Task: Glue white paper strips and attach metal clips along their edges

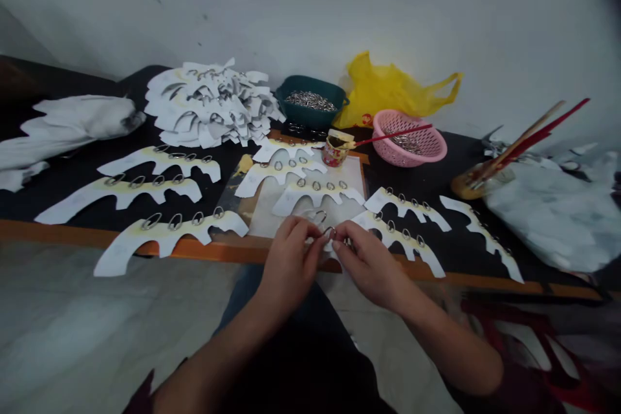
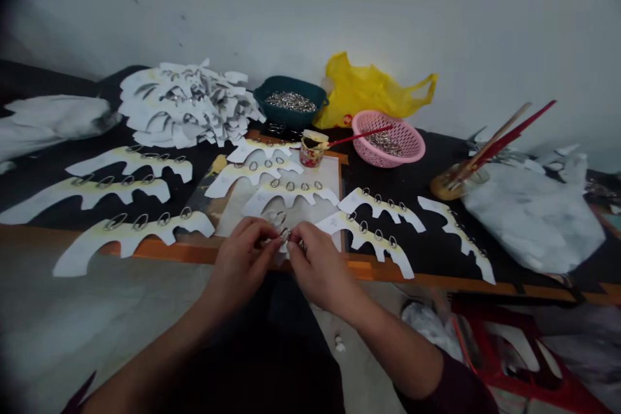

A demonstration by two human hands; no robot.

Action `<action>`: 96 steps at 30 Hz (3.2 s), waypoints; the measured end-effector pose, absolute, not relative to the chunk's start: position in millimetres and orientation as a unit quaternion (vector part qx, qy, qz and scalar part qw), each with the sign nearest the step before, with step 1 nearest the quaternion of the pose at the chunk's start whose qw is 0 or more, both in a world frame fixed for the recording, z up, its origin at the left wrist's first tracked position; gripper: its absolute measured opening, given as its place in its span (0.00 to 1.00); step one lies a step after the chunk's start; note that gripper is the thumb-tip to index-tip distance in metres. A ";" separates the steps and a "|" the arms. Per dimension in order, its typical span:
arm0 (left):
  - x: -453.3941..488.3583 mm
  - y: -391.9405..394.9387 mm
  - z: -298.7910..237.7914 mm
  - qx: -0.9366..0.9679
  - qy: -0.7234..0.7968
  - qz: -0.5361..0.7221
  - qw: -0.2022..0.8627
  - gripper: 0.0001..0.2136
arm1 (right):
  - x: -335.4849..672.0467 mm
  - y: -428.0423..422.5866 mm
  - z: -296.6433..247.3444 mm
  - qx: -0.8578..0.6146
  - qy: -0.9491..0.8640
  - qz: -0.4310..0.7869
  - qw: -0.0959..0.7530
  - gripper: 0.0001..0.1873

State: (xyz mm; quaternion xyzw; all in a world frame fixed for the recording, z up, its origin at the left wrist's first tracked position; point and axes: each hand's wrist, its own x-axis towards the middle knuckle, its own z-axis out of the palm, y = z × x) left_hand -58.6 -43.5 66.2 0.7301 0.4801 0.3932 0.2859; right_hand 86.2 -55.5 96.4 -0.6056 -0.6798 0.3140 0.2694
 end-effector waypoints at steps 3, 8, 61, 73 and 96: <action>-54.8 -46.2 59.9 0.740 0.479 0.422 0.210 0.06 | 81.4 -55.1 93.7 -0.620 -0.640 0.335 0.306 0.06; -55.7 -48.0 56.9 0.665 0.477 0.490 0.301 0.04 | 79.3 -57.0 87.1 -0.605 -0.550 0.432 0.380 0.05; -63.7 -54.1 55.3 0.617 0.510 0.476 0.364 0.03 | 88.1 -79.0 80.6 -0.536 -0.635 0.409 0.376 0.07; -90.5 -22.3 88.0 0.849 0.293 0.348 0.270 0.22 | 100.5 -68.0 102.7 -0.508 -0.636 0.467 0.346 0.07; -39.7 16.5 50.7 0.837 0.529 0.054 0.129 0.16 | 107.8 -21.2 18.0 -0.534 -0.817 0.022 0.217 0.10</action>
